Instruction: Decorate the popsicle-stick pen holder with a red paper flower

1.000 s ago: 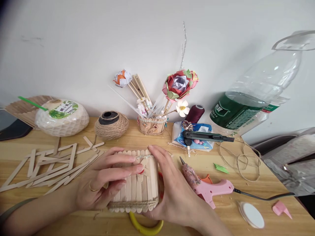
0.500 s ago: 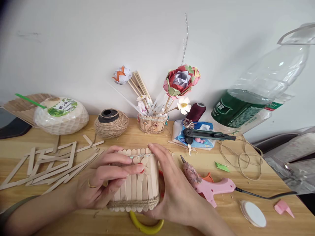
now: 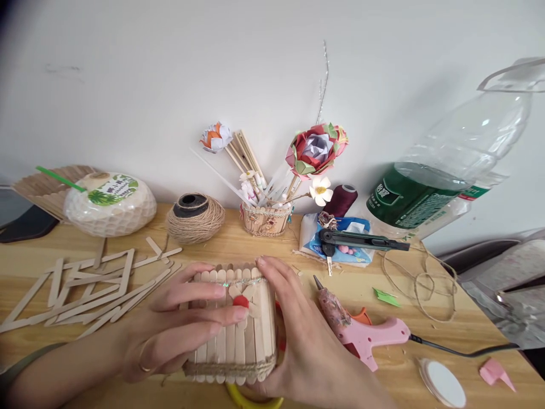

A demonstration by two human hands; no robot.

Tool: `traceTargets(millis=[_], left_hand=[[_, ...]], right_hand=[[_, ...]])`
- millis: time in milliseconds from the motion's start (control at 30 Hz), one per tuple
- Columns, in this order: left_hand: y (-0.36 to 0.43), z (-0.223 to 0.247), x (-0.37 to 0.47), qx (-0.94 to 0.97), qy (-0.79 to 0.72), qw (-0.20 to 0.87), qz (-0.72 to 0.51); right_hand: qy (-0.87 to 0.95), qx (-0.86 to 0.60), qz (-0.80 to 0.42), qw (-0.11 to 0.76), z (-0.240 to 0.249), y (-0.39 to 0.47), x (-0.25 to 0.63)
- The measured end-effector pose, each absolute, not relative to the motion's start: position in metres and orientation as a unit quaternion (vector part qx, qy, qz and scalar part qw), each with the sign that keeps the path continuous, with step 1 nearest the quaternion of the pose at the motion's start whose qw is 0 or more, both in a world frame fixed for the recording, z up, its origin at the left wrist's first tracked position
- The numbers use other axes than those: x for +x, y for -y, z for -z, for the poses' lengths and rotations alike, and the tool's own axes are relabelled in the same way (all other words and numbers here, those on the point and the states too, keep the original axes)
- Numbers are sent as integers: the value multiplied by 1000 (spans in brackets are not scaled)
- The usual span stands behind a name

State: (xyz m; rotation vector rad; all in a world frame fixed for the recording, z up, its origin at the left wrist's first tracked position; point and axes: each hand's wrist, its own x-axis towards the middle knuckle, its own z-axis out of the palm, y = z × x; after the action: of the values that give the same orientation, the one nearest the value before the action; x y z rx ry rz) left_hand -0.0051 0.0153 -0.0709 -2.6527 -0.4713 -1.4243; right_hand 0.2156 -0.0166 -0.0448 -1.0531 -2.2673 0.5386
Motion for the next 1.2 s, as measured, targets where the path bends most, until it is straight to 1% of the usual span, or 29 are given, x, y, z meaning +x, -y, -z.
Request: traceTargets(millis=[100, 467, 633, 967, 1200], left_hand=[[-18, 67, -2, -838, 111, 73, 529], [-21, 57, 4, -832, 106, 83, 539], [-22, 58, 4, -833, 105, 86, 537], [-21, 60, 5, -830, 89, 59, 548], [-22, 59, 8, -825, 99, 71, 552]], right_hand=[[850, -393, -203, 286, 45, 18, 216], [849, -390, -209, 289, 46, 16, 216], [847, -391, -208, 292, 47, 17, 216], [845, -389, -218, 297, 45, 17, 216], [847, -384, -212, 299, 46, 16, 217]])
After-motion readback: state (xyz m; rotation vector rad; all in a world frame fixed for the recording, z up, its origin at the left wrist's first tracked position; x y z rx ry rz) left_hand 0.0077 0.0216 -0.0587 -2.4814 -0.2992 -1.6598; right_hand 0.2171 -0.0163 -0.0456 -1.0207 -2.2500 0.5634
